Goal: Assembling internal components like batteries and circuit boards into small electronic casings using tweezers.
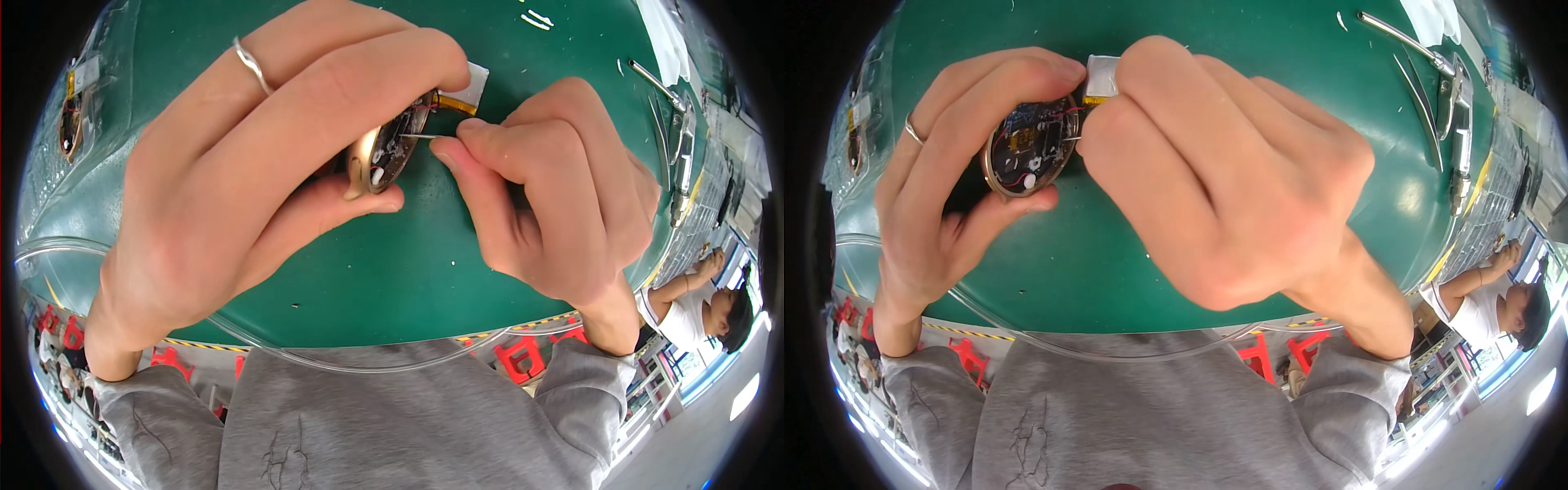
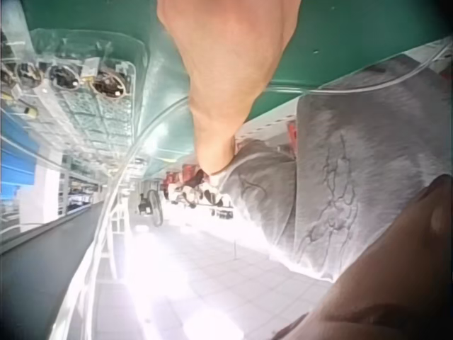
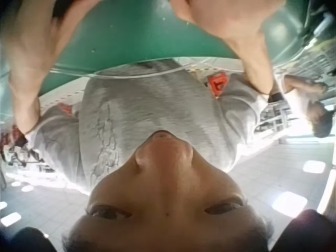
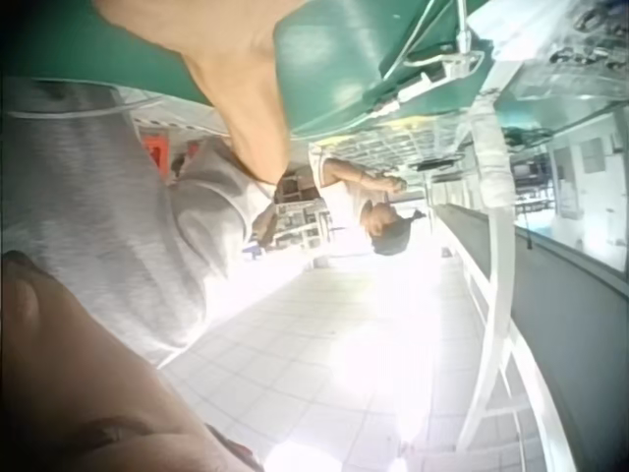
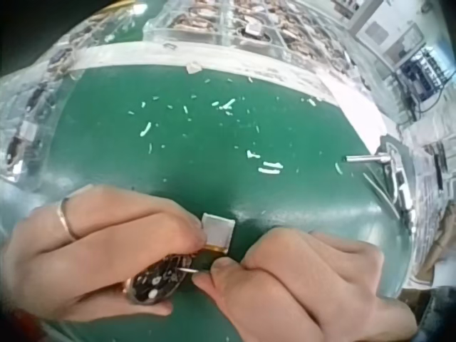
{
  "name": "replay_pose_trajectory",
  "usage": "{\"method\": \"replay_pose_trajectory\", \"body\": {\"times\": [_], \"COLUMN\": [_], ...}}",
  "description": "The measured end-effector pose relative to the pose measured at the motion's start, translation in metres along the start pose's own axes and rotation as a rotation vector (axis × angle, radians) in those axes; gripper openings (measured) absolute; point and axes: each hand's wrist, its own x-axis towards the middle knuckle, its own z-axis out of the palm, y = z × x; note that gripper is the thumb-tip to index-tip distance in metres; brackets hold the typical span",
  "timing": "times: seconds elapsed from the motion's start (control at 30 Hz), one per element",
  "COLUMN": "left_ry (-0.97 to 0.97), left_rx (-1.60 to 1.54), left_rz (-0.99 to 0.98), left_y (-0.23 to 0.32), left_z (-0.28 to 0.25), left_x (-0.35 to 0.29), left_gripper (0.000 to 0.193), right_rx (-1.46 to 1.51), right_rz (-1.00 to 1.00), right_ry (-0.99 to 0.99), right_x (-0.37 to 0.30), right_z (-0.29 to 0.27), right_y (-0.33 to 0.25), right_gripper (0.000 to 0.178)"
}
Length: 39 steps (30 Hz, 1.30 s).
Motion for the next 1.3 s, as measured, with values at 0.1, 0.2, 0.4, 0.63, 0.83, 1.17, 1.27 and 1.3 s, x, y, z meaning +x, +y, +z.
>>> {"method": "replay_pose_trajectory", "body": {"times": [0.1, 0.2, 0.4, 0.63, 0.83, 1.17, 1.27, 1.3], "left_ry": [-0.007, -0.004, -0.008, 0.002, 0.017, 0.044, 0.046, 0.047], "left_rx": [-0.004, -0.002, -0.011, -0.031, -0.071, -0.063, 0.008, 0.010], "left_rz": [-0.006, 0.001, 0.006, 0.036, 0.027, 0.042, 0.070, 0.071], "left_y": [0.0002, -0.0002, -0.0009, -0.0034, -0.0022, -0.0021, -0.0021, -0.0005], "left_z": [-0.0005, -0.0001, -0.0010, -0.0010, 0.0001, 0.0046, 0.0017, 0.0012], "left_x": [-0.0012, -0.0008, -0.0018, -0.0025, -0.0025, -0.0015, 0.0003, 0.0003], "left_gripper": [0.053, 0.052, 0.051, 0.052, 0.053, 0.055, 0.058, 0.058], "right_rx": [-0.014, -0.010, -0.016, -0.026, -0.053, -0.035, -0.036, -0.034], "right_rz": [-0.001, -0.016, -0.003, 0.006, 0.008, 0.023, 0.042, 0.039], "right_ry": [0.008, -0.015, -0.034, -0.020, -0.056, -0.027, -0.036, -0.048], "right_x": [0.0007, 0.0007, 0.0018, 0.0018, 0.0019, 0.0000, -0.0003, -0.0008], "right_z": [0.0011, -0.0016, -0.0028, -0.0012, -0.0048, -0.0030, -0.0040, -0.0053], "right_y": [-0.0003, 0.0004, -0.0004, -0.0009, 0.0014, -0.0011, -0.0017, -0.0016], "right_gripper": [0.026, 0.026, 0.025, 0.025, 0.025, 0.023, 0.022, 0.022]}}
